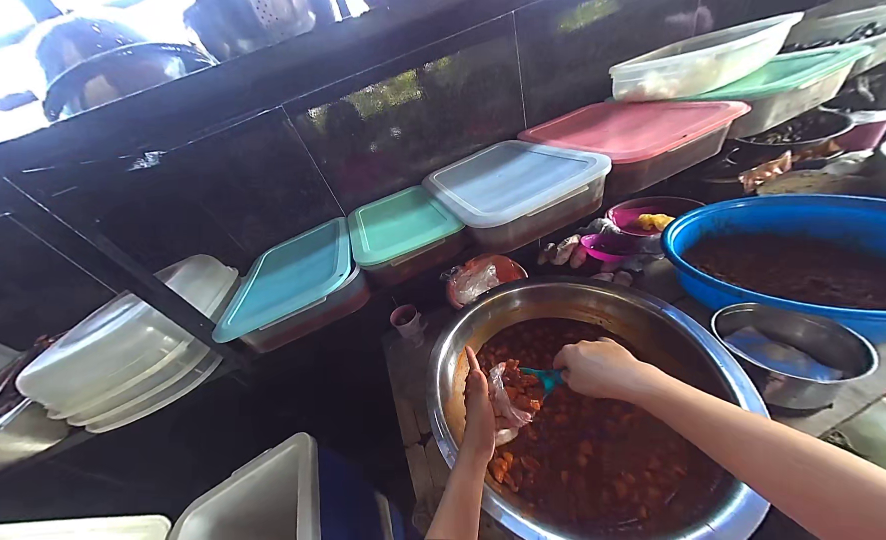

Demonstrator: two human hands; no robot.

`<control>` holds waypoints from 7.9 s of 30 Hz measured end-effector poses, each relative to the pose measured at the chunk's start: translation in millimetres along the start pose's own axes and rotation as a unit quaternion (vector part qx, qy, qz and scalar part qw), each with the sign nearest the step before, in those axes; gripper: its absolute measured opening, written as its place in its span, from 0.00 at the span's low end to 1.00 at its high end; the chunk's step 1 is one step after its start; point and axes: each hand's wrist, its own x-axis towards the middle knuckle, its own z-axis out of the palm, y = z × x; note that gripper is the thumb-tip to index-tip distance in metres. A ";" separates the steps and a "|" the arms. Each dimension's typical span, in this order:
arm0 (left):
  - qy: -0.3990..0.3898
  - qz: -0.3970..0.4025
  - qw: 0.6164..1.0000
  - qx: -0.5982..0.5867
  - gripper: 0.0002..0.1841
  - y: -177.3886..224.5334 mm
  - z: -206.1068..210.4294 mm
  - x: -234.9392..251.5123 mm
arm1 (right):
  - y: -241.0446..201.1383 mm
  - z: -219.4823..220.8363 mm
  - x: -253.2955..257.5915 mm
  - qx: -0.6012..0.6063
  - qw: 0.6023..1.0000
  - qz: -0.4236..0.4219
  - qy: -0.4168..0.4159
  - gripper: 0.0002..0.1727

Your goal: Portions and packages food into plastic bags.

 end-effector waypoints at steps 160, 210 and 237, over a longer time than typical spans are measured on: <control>-0.188 0.063 0.970 0.143 0.36 38.7 4.3 -11.2 | -9.2 48.1 -9.3 0.366 0.917 -0.112 0.114 0.10; 0.013 -0.136 0.922 0.363 0.15 -46.9 -141.7 -219.9 | -134.7 234.0 -71.1 0.503 0.857 -0.101 -0.047 0.11; -0.117 0.116 0.954 0.251 0.18 31.0 -84.0 -167.4 | -199.3 87.6 -74.4 0.274 0.810 -0.348 0.384 0.23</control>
